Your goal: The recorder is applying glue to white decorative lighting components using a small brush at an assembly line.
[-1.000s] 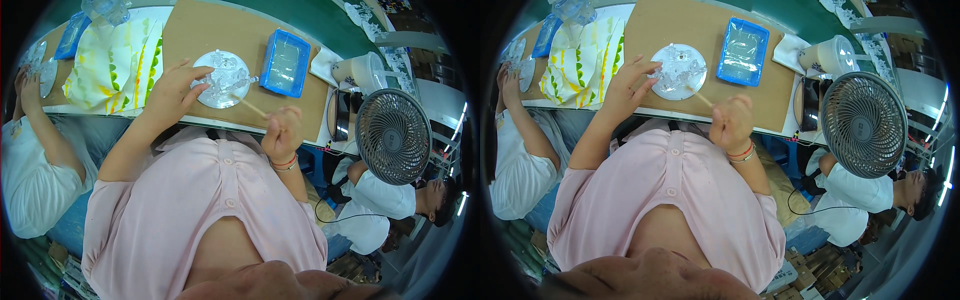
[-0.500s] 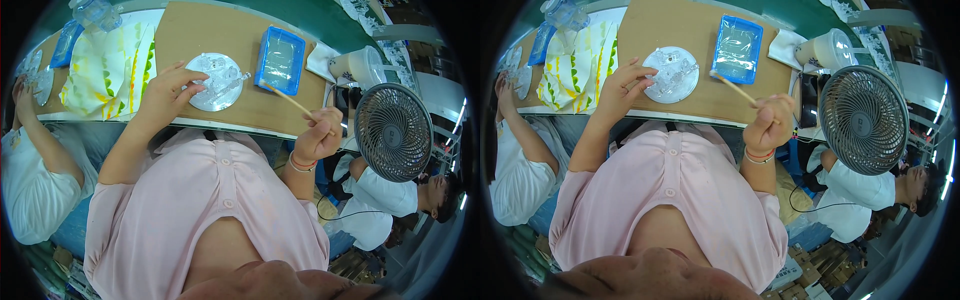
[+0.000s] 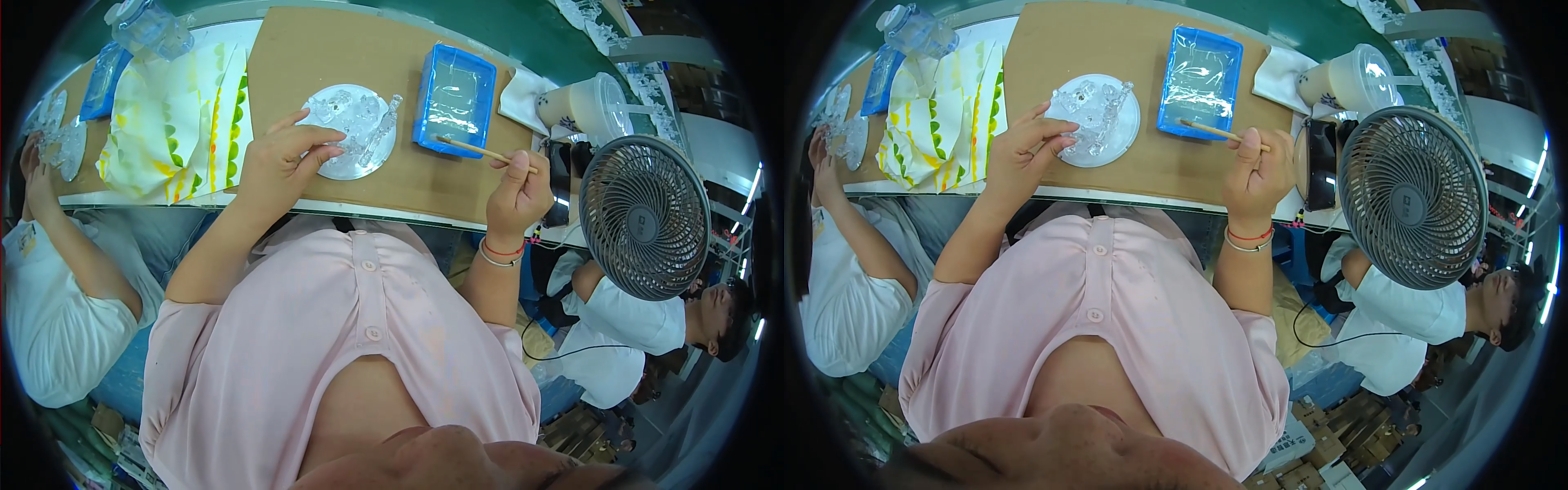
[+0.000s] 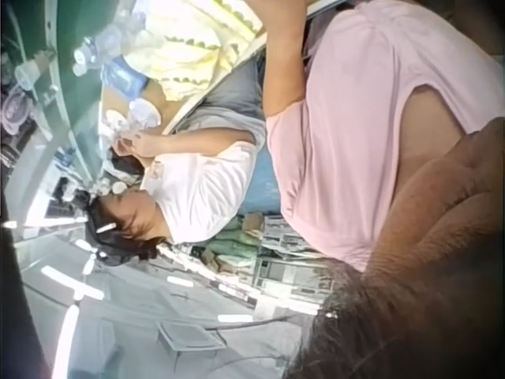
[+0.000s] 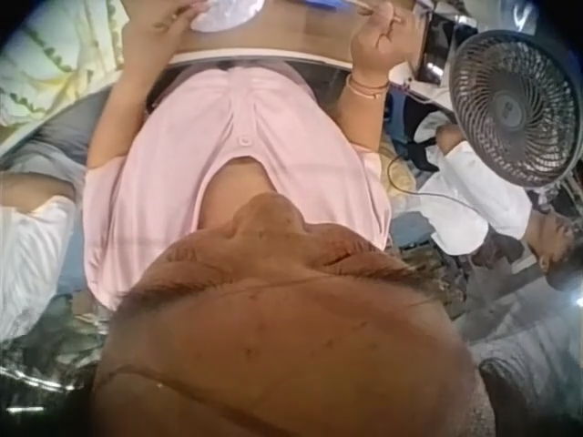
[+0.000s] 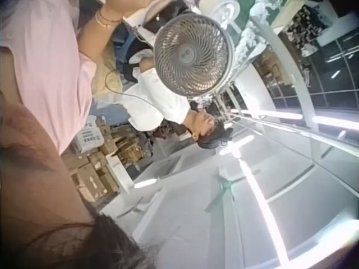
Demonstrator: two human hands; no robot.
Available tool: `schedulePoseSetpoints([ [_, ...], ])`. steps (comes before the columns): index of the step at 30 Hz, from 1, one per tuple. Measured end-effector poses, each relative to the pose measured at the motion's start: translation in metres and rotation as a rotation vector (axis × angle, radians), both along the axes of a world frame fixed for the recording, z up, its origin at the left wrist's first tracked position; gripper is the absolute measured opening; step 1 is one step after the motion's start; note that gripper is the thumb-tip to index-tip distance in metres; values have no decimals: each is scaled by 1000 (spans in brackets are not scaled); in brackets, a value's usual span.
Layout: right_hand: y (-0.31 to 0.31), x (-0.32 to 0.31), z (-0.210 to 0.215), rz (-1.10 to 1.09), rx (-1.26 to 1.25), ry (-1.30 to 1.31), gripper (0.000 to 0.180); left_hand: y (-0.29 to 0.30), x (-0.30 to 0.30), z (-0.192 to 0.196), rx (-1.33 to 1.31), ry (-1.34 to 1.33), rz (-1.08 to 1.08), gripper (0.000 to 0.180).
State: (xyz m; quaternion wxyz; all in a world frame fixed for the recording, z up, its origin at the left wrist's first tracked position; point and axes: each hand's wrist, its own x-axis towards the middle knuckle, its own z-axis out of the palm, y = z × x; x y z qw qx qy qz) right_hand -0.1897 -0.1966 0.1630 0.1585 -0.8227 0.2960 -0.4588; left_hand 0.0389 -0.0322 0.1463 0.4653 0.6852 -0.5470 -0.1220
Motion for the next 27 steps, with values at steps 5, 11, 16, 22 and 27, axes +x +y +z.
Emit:
schedulePoseSetpoints([
  [5,3,-2,8,58,-11,-118,25,4,0,-2,23,51,-27,12],
  [11,26,24,7,300,-80,-45,20,4,0,-2,17,44,-45,12],
  [16,24,33,-3,355,-102,1,8,5,-1,-4,13,30,-31,13],
  [22,13,45,-6,330,-181,7,14,6,-2,-5,-18,29,2,13],
  [27,15,37,-4,359,-126,21,14,7,-5,0,52,93,48,14],
])
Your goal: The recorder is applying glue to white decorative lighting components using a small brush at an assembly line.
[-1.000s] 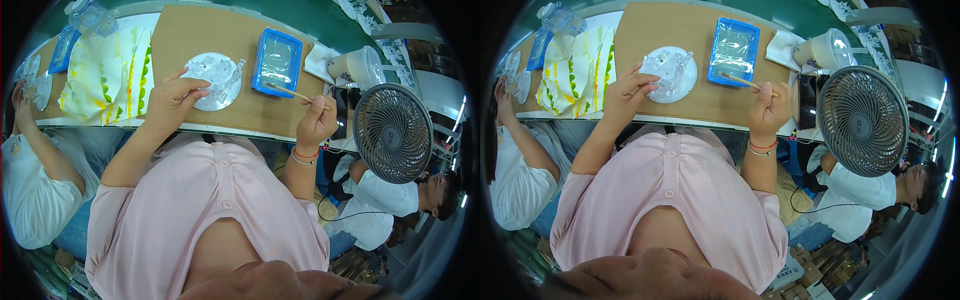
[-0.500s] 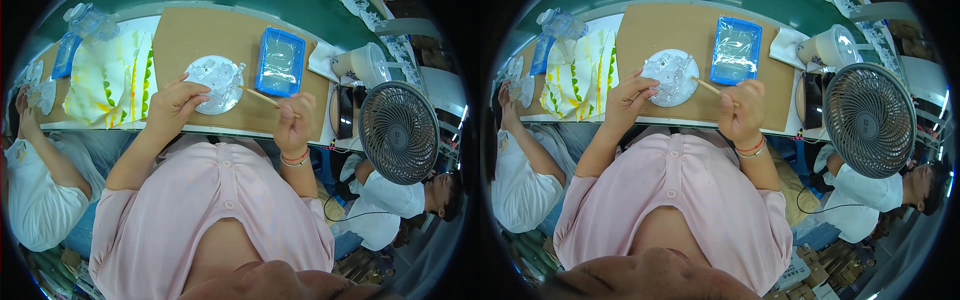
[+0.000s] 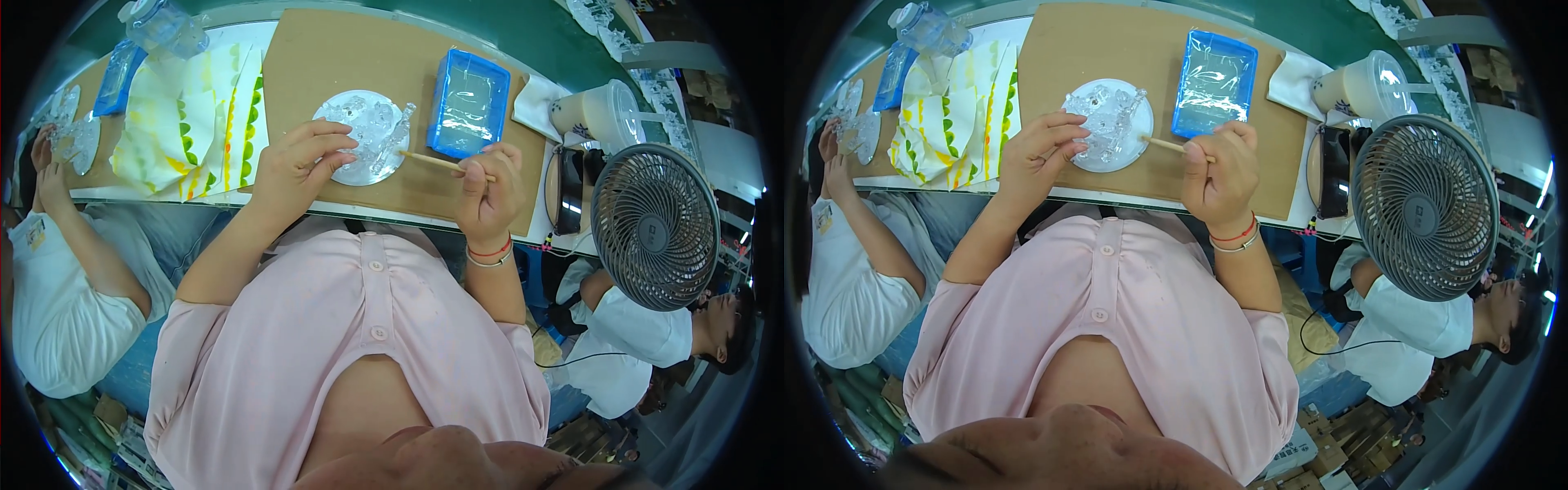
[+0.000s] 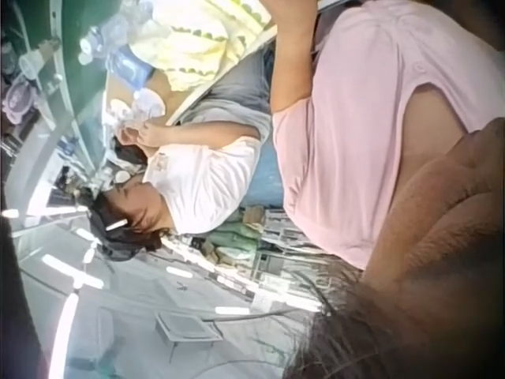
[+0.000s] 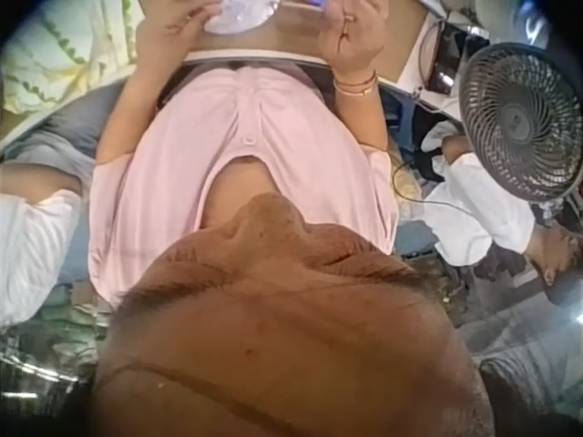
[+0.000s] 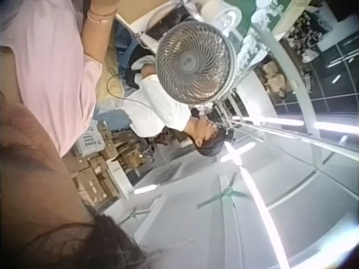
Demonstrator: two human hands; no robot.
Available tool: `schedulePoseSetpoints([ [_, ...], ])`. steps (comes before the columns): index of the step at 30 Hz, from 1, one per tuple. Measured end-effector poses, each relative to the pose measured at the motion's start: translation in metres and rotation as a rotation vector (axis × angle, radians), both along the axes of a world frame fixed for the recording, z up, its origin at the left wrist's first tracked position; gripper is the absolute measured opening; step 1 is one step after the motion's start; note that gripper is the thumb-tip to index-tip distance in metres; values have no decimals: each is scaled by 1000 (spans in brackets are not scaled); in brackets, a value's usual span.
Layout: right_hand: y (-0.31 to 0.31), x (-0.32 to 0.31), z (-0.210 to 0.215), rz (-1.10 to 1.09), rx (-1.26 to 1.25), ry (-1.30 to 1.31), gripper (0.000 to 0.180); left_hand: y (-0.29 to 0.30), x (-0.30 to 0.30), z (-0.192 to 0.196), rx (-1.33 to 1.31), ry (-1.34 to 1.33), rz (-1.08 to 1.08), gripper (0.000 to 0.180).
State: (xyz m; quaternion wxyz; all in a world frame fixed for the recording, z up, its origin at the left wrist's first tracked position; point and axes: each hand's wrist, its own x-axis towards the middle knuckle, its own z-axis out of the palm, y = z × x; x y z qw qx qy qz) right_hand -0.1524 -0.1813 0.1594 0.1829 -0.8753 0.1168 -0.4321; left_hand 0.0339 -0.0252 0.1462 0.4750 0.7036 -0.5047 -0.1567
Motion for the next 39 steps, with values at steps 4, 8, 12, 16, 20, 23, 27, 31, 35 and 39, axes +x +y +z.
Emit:
schedulePoseSetpoints([
  [4,-3,5,-2,-33,-37,-19,15,-2,-2,0,-7,31,-16,14],
  [8,6,-6,4,37,16,53,15,-4,-5,-1,-14,58,-7,13],
  [12,5,-5,1,1,-10,-16,7,-6,-9,-1,-34,48,-13,13],
  [16,13,-8,-3,32,-30,-4,6,-10,-12,0,-47,64,16,12],
  [20,32,-16,-3,98,8,42,5,-10,-12,-5,-66,8,-28,13],
  [23,32,-12,-10,73,-33,33,12,-11,-13,-6,-67,2,-38,13],
  [27,32,-24,-15,116,-44,56,2,-11,-13,-8,-63,15,-42,14],
  [31,28,-29,-16,79,56,28,2,-12,-16,-4,-61,38,-29,12],
  [35,31,-28,-14,103,64,43,4,-12,-17,-4,-87,27,-39,11],
  [39,27,-34,-11,97,50,5,4,-9,-18,-2,-59,32,-61,13],
])
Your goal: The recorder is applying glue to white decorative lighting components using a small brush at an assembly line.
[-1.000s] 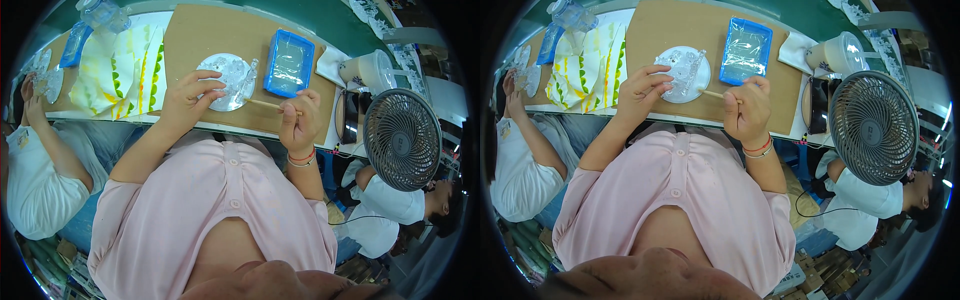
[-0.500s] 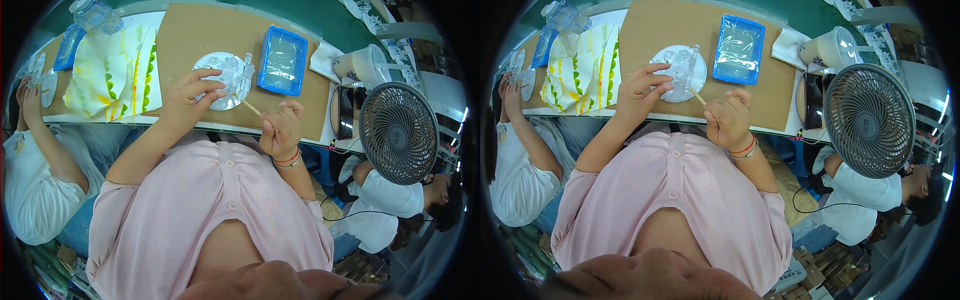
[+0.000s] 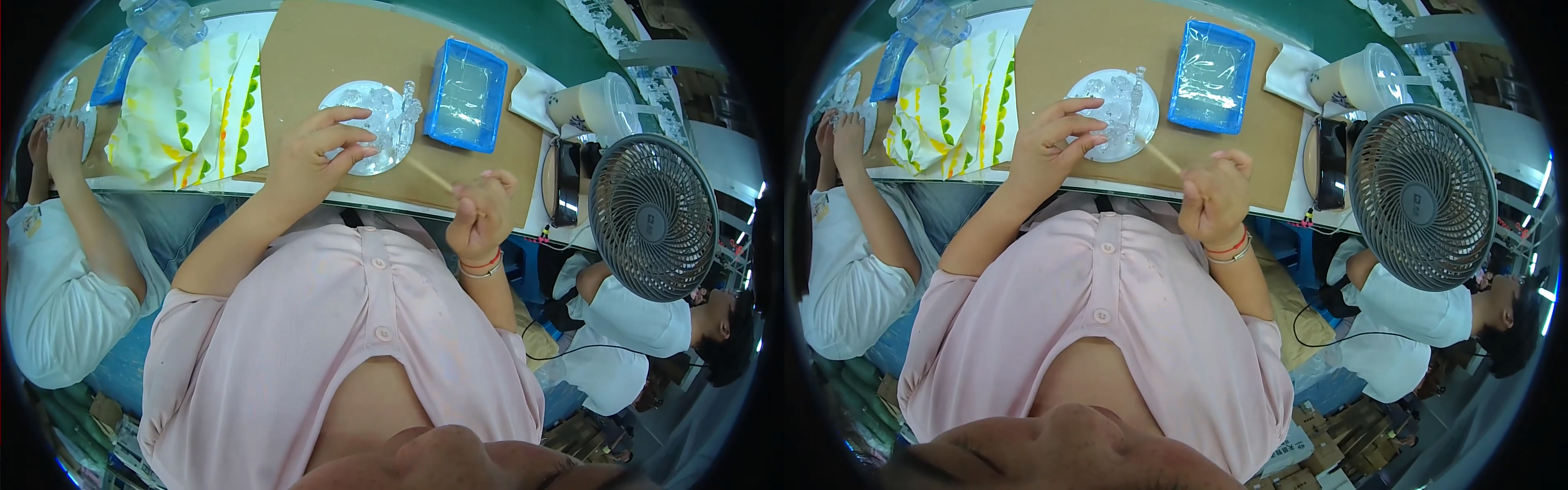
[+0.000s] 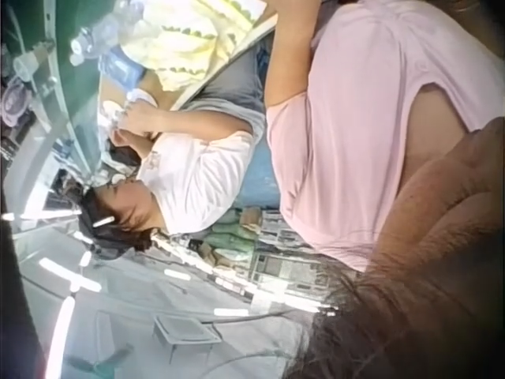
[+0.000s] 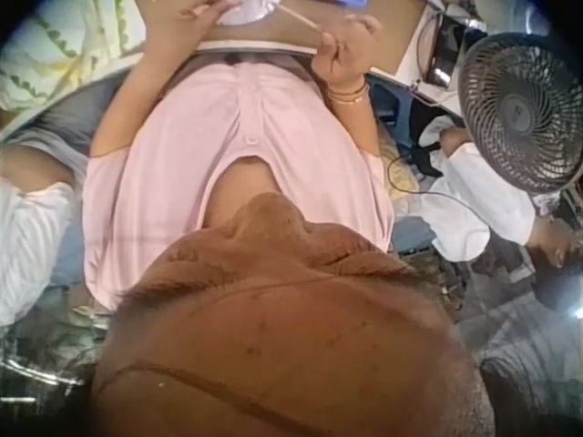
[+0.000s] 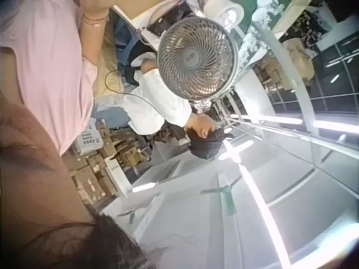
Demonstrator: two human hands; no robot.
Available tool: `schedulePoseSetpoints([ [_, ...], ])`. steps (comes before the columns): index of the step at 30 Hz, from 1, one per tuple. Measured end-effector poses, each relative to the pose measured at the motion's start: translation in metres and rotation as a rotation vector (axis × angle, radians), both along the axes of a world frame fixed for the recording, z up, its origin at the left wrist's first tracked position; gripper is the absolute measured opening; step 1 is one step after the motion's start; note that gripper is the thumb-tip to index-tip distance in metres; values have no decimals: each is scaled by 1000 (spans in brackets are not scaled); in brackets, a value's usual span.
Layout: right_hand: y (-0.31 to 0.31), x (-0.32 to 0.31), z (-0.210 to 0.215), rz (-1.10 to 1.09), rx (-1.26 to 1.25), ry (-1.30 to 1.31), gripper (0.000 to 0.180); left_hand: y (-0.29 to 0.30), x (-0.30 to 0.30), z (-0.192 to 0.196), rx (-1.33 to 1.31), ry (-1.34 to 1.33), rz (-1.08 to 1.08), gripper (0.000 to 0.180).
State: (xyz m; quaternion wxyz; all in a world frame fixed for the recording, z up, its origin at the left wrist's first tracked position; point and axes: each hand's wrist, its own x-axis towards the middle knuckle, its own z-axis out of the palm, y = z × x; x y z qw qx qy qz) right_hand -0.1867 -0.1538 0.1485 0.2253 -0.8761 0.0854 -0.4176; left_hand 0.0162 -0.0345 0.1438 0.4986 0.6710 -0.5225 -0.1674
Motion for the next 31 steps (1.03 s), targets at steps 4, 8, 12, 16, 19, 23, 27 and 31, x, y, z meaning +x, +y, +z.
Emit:
schedulePoseSetpoints([
  [4,-3,1,0,-140,-58,22,4,1,0,0,17,32,-2,13],
  [8,15,0,2,-91,-5,47,5,0,1,-1,22,7,-16,14],
  [12,24,12,5,39,18,77,4,0,0,-1,15,1,-17,14],
  [16,24,15,2,57,8,50,4,-1,0,2,24,10,-1,13],
  [19,13,7,1,-19,18,19,5,-1,3,-3,9,-30,-7,12],
  [23,-3,9,-1,-163,-27,-21,12,-2,5,-2,22,-117,-12,12],
  [27,-13,19,-3,-202,-85,-25,12,-2,3,-1,16,-144,-3,12],
  [31,-9,13,1,-166,-110,19,11,-1,3,3,79,-151,11,13],
])
